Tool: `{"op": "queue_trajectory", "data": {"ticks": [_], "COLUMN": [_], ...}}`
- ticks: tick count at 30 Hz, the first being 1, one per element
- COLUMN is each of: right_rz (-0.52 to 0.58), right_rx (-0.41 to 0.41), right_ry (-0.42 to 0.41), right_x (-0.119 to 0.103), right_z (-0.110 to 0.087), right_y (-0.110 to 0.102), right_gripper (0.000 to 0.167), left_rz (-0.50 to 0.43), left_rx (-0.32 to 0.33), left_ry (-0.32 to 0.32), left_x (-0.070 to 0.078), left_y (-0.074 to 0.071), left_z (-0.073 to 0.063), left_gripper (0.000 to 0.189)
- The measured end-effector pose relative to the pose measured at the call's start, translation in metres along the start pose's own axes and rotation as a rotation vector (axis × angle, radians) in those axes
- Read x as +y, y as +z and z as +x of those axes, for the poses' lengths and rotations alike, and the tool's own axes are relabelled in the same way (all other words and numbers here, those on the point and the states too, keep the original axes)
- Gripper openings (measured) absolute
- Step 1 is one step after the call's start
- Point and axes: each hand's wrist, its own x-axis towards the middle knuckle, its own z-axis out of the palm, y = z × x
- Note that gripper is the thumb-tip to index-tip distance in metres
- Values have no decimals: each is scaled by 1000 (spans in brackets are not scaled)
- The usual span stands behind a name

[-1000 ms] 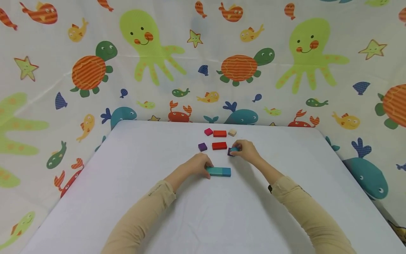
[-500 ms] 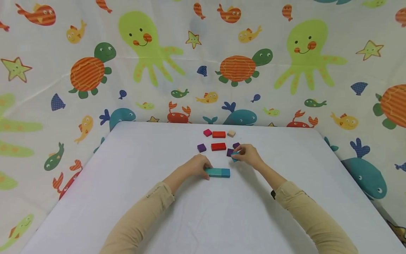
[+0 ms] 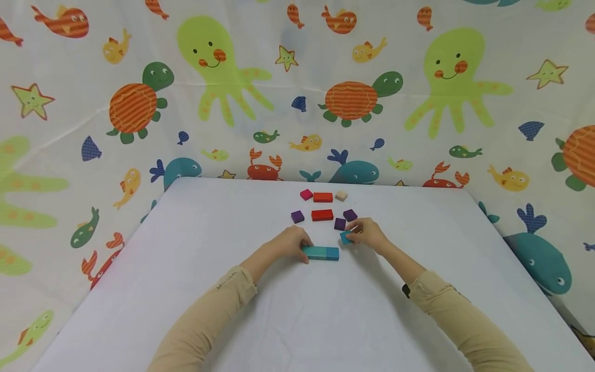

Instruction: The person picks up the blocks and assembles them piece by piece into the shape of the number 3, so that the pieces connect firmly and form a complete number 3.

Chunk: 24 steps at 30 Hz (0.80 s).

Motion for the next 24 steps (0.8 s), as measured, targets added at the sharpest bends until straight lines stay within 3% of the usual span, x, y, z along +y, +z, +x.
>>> {"op": "queue_trajectory", "data": {"ticks": [5, 15, 20, 24], "right_rz": [-27, -62, -121, -186], "right_rx": [16, 5, -34, -124], "right_ry": [18, 157, 127, 25], "right_x": [3, 0, 1, 4], "right_z": [-1, 2, 3, 4], "right_y": [3, 11, 12, 5], "right_gripper": [20, 22, 24, 27], "left_rz": [-6, -14, -8, -8], "left_rx": [-7, -6, -1, -1], "left_ry": [-15, -12, 1, 4], "left_x": [1, 0, 0, 0], "left_y": [0, 0, 0, -1], "left_z": [0, 1, -1, -1], "left_gripper": [38, 39, 38, 38]}}
